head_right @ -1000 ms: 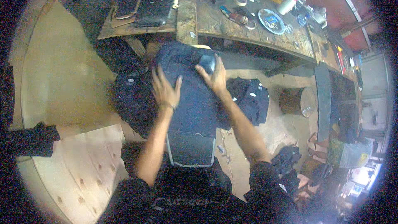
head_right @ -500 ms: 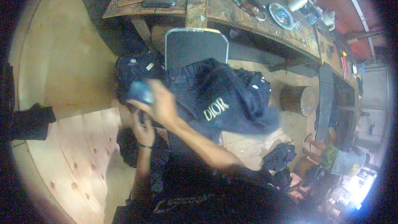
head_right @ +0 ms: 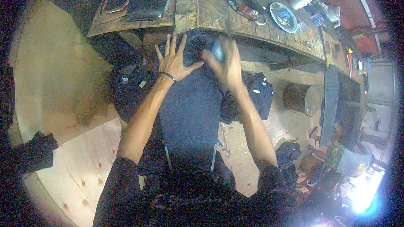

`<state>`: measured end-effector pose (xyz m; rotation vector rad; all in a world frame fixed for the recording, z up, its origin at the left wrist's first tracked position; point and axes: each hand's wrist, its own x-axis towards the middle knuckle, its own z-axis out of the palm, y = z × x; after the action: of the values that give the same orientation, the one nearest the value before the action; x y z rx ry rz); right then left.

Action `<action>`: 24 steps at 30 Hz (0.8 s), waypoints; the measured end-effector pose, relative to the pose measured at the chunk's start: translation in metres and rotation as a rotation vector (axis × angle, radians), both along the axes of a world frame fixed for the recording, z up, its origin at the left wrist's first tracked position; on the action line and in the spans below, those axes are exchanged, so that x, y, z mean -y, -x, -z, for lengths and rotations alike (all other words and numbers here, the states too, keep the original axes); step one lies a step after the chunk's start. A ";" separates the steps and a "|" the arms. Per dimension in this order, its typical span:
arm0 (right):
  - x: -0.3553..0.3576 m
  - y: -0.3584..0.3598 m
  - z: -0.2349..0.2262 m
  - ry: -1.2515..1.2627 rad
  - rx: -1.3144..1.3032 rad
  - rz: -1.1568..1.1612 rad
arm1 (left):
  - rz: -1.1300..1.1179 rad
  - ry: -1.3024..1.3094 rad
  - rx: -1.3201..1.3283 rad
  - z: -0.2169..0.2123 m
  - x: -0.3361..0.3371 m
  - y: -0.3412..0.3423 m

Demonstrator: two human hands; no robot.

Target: The person irons dark-colored pants on a small ironing board using a handheld iron. They repeatedly smooth the fabric, flip the pants, and continue ironing different sections. The pants are handled one at a time and placed aside after ironing.

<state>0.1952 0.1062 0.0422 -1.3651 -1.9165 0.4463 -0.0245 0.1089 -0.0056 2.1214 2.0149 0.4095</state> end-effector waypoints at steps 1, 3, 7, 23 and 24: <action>0.022 -0.002 0.002 -0.228 0.107 -0.088 | 0.010 0.015 0.017 0.002 0.001 0.000; 0.074 -0.004 0.004 0.084 0.358 -0.313 | 0.001 0.000 0.039 0.001 0.004 -0.001; 0.114 0.010 0.015 0.123 0.289 -0.167 | -0.011 -0.052 0.035 -0.002 0.004 0.000; 0.222 0.029 0.039 0.076 0.346 -0.325 | 0.115 -0.182 0.139 0.004 -0.005 0.007; 0.227 0.030 0.037 0.039 0.370 -0.303 | 0.129 -0.172 0.139 0.005 -0.007 0.009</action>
<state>0.1652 -0.1209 0.0054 -1.2491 -2.4474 0.3966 -0.0331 0.1159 -0.0102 2.2370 1.8147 0.7104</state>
